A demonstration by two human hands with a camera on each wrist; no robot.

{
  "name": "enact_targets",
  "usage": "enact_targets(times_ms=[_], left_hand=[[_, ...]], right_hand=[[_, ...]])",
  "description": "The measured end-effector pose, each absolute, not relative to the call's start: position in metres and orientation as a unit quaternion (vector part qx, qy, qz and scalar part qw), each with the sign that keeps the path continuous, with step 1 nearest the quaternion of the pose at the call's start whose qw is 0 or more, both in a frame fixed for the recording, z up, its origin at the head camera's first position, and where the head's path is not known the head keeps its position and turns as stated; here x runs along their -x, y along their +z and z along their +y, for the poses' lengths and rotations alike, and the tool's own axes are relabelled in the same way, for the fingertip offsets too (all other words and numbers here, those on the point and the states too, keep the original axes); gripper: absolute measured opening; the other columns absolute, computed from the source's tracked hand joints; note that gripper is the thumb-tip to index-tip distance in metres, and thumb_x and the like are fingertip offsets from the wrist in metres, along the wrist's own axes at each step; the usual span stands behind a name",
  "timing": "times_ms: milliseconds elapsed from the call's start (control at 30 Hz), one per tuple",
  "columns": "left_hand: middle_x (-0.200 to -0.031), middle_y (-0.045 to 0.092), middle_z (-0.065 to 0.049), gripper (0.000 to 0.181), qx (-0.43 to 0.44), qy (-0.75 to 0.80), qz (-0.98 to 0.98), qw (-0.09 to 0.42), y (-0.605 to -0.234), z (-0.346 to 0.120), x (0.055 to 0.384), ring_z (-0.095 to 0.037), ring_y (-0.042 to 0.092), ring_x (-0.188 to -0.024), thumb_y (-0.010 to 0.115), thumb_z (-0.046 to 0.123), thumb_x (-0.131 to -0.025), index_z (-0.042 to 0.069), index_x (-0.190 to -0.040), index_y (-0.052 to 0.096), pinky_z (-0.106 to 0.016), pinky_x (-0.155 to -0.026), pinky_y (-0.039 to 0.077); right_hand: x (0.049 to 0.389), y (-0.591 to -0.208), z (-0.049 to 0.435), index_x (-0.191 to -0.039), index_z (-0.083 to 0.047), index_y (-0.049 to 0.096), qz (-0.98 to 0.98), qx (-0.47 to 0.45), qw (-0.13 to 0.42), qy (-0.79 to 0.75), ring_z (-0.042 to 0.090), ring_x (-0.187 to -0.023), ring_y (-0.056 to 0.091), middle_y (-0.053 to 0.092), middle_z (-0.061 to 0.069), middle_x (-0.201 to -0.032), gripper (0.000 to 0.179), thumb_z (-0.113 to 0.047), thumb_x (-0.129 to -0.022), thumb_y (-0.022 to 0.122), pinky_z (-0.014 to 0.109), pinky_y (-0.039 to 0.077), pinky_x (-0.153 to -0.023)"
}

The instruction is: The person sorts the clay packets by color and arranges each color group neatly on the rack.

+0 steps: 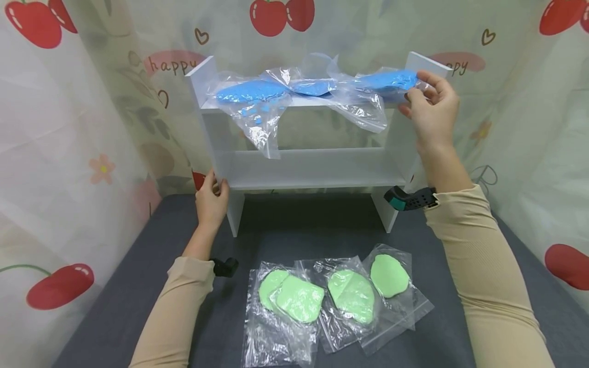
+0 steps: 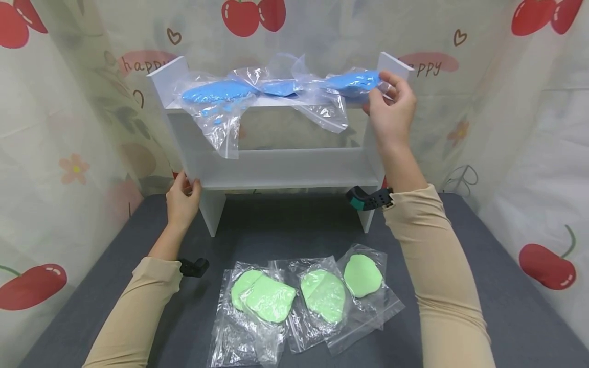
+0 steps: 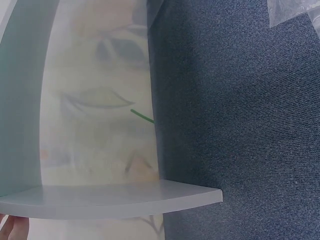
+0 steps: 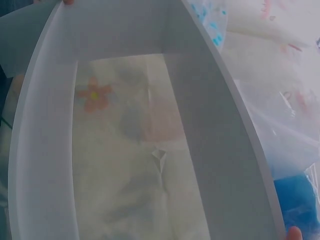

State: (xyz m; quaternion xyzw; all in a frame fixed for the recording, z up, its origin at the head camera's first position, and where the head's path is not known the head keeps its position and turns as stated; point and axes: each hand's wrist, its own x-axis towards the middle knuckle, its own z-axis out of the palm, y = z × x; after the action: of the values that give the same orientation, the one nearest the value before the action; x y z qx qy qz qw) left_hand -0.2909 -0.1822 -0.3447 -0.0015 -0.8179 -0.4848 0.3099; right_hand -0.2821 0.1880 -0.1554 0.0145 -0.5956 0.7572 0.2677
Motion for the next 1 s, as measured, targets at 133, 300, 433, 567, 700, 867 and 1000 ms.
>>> enact_targets(times_ms=[133, 300, 433, 567, 700, 867, 1000], left_hand=[[-0.126, 0.060, -0.020, 0.039, -0.001, -0.484, -0.819, 0.308, -0.346, -0.183, 0.291, -0.036, 0.063, -0.108, 0.049, 0.015, -0.095, 0.012, -0.134, 0.050, -0.049, -0.086, 0.052], [-0.125, 0.060, -0.020, 0.040, -0.002, -0.485, -0.820, 0.305, -0.346, -0.182, 0.290, -0.036, 0.063, -0.108, 0.049, 0.016, -0.095, 0.012, -0.135, 0.049, -0.049, -0.086, 0.052], [-0.124, 0.061, -0.019, 0.040, -0.004, -0.485, -0.820, 0.304, -0.346, -0.182, 0.290, -0.035, 0.063, -0.108, 0.049, 0.015, -0.095, 0.012, -0.135, 0.049, -0.049, -0.086, 0.052], [-0.125, 0.061, -0.019, 0.040, -0.004, -0.485, -0.820, 0.303, -0.346, -0.182, 0.290, -0.035, 0.062, -0.109, 0.049, 0.015, -0.095, 0.012, -0.135, 0.049, -0.049, -0.086, 0.052], [-0.125, 0.061, -0.019, 0.040, -0.006, -0.484, -0.820, 0.304, -0.345, -0.181, 0.289, -0.035, 0.063, -0.109, 0.049, 0.015, -0.094, 0.012, -0.134, 0.050, -0.049, -0.086, 0.052], [-0.124, 0.061, -0.019, 0.039, -0.004, -0.485, -0.820, 0.305, -0.345, -0.182, 0.289, -0.035, 0.062, -0.109, 0.049, 0.015, -0.094, 0.012, -0.133, 0.050, -0.049, -0.086, 0.052], [-0.125, 0.061, -0.018, 0.038, -0.002, -0.483, -0.820, 0.307, -0.345, -0.182, 0.290, -0.036, 0.062, -0.109, 0.049, 0.016, -0.095, 0.011, -0.133, 0.051, -0.050, -0.085, 0.052]], right_hand=[[0.281, -0.159, 0.192, -0.116, -0.008, 0.061, -0.610, -0.020, 0.271, 0.744, 0.010, -0.076, 0.057, 0.053, 0.001, -0.090, 0.029, -0.001, -0.089, 0.053, 0.014, 0.052, -0.060], [0.281, -0.165, 0.195, -0.108, -0.009, 0.063, -0.607, -0.022, 0.281, 0.743, 0.010, -0.066, 0.057, 0.050, 0.002, -0.088, 0.022, -0.003, -0.087, 0.060, 0.014, 0.052, -0.058], [0.282, -0.168, 0.197, -0.102, -0.009, 0.064, -0.605, -0.013, 0.287, 0.743, 0.009, -0.063, 0.057, 0.048, 0.002, -0.085, 0.018, -0.005, -0.085, 0.064, 0.015, 0.053, -0.058], [0.283, -0.170, 0.198, -0.101, -0.010, 0.065, -0.606, -0.007, 0.291, 0.740, 0.008, -0.060, 0.055, 0.045, 0.002, -0.083, 0.017, -0.006, -0.084, 0.065, 0.015, 0.053, -0.057], [0.285, -0.171, 0.199, -0.102, -0.010, 0.065, -0.607, -0.003, 0.291, 0.739, 0.008, -0.059, 0.054, 0.044, 0.002, -0.083, 0.018, -0.007, -0.085, 0.065, 0.015, 0.053, -0.057], [0.286, -0.171, 0.198, -0.101, -0.010, 0.066, -0.606, -0.002, 0.293, 0.740, 0.008, -0.058, 0.053, 0.044, 0.003, -0.081, 0.017, -0.006, -0.085, 0.064, 0.015, 0.053, -0.055], [0.285, -0.172, 0.198, -0.103, -0.011, 0.065, -0.610, -0.002, 0.290, 0.738, 0.008, -0.058, 0.053, 0.044, 0.003, -0.082, 0.017, -0.007, -0.086, 0.064, 0.015, 0.052, -0.055]])
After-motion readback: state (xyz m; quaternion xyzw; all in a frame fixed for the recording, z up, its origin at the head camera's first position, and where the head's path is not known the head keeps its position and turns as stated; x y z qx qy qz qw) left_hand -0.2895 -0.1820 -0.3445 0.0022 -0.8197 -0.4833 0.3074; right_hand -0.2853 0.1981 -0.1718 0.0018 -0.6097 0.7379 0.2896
